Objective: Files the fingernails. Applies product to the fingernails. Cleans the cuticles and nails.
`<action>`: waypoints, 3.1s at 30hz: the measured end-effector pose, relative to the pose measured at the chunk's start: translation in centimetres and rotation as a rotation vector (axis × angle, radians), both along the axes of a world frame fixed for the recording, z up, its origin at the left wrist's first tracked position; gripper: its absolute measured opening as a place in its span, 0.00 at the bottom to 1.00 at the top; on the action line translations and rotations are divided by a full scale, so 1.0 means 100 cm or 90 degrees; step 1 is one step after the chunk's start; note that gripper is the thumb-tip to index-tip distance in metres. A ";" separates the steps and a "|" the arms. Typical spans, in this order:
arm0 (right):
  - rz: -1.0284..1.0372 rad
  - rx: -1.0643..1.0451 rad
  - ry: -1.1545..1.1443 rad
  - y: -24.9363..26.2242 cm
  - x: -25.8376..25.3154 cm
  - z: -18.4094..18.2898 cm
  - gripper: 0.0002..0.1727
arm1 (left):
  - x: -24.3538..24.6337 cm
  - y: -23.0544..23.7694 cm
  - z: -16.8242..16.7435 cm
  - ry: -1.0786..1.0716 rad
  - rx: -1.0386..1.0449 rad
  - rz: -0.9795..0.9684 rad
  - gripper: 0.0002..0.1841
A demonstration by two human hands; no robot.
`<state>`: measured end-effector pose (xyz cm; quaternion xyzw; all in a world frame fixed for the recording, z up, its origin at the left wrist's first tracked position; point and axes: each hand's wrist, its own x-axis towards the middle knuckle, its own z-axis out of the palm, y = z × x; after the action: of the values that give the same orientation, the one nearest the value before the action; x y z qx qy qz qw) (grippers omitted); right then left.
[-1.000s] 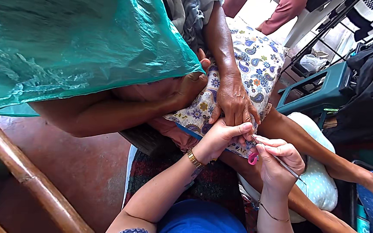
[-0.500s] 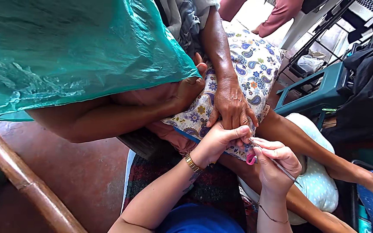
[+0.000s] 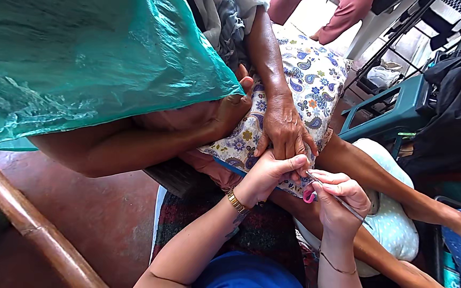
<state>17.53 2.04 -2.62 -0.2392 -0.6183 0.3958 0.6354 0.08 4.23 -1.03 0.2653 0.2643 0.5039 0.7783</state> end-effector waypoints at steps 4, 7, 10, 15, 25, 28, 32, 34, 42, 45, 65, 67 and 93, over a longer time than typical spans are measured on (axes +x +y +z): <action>0.026 -0.014 0.022 0.002 0.003 -0.001 0.14 | 0.000 -0.001 -0.001 0.005 0.004 0.002 0.10; -0.005 0.011 -0.011 0.000 0.001 0.001 0.13 | 0.001 -0.001 0.000 0.010 0.000 0.009 0.09; -0.028 0.014 -0.024 -0.002 -0.001 0.001 0.13 | 0.001 -0.002 -0.001 0.012 0.002 0.011 0.09; -0.014 0.014 -0.026 -0.001 0.001 0.002 0.13 | 0.002 -0.001 -0.001 0.008 0.007 0.013 0.10; -0.039 0.040 -0.036 -0.003 -0.002 0.000 0.13 | 0.001 -0.002 0.001 0.019 -0.009 0.011 0.10; 0.008 0.016 -0.006 0.000 0.004 -0.002 0.13 | 0.001 -0.002 0.000 0.012 0.000 0.005 0.10; -0.047 0.050 -0.040 -0.003 -0.003 0.000 0.12 | 0.001 -0.002 0.001 0.012 -0.006 0.010 0.10; -0.030 0.037 -0.026 -0.002 -0.001 -0.002 0.13 | 0.001 -0.002 0.001 0.014 -0.005 0.010 0.10; -0.024 0.052 -0.055 0.001 0.003 0.000 0.13 | 0.001 -0.001 0.001 0.016 -0.005 0.009 0.10; -0.001 0.045 -0.058 0.003 0.007 0.001 0.13 | 0.001 -0.002 0.000 0.011 -0.001 0.006 0.09; -0.060 0.066 -0.096 -0.001 0.000 0.003 0.12 | 0.002 -0.001 0.003 0.013 -0.015 0.017 0.10; -0.019 0.044 -0.065 0.001 0.005 0.002 0.13 | 0.002 -0.002 0.003 0.013 -0.011 0.015 0.09; -0.008 0.052 -0.062 0.004 0.006 0.000 0.13 | 0.002 -0.001 0.001 0.017 -0.003 0.018 0.09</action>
<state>18.17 2.45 -2.66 -0.2360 -0.6626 0.3540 0.6164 0.23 4.09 -0.91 0.2660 0.2795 0.5104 0.7685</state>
